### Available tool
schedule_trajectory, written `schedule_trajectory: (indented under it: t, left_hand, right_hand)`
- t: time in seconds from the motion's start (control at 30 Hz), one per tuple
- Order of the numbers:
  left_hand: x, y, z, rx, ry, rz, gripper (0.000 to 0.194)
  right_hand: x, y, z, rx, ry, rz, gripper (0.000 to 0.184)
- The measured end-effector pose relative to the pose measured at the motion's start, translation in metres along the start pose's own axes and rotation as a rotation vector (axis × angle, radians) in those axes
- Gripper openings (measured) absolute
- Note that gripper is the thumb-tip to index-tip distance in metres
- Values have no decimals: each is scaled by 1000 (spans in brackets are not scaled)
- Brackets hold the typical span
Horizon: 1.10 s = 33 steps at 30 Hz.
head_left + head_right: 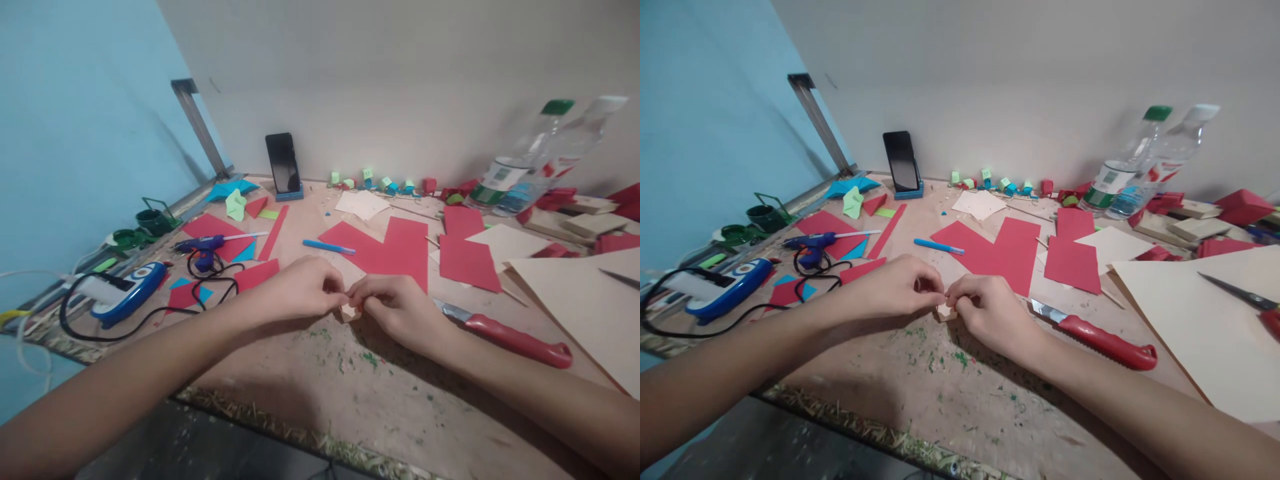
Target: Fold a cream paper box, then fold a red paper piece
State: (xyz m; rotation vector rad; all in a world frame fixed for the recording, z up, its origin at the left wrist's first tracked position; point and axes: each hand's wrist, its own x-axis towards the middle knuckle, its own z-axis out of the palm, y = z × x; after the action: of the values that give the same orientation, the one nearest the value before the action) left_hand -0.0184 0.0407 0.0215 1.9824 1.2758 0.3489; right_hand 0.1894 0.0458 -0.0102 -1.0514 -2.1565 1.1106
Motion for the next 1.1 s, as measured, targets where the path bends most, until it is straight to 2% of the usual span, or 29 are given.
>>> schedule_trajectory:
  t: [0.1,0.23,0.33,0.5,0.63,0.77,0.9,1.0,1.1]
  left_hand:
    - [6,-2,-2,87,-60,5,27]
    - [13,0,-4,189,-70,91,26]
    - [14,9,-5,319,-64,131,22]
    - [12,29,-5,620,-56,111,18]
    - [10,30,-2,677,0,61,19]
    - [10,23,-4,705,37,46,24]
    - [16,14,-10,641,9,68,16]
    - [18,9,-12,574,17,86,9]
    - [13,6,-9,518,82,127,16]
  right_hand:
    - [0,-1,0,-14,3,5,28]
    - [0,-1,2,24,23,121,17]
    - [3,-1,0,56,-3,151,10]
    - [12,-11,-9,-159,-117,117,16]
    - [21,-23,-13,-244,-182,153,21]
    - [26,-26,-8,-295,-147,141,21]
    - [26,-25,-3,-319,-99,92,24]
    - [21,-25,-4,-191,-52,74,24]
    - [13,-24,-8,72,90,143,11]
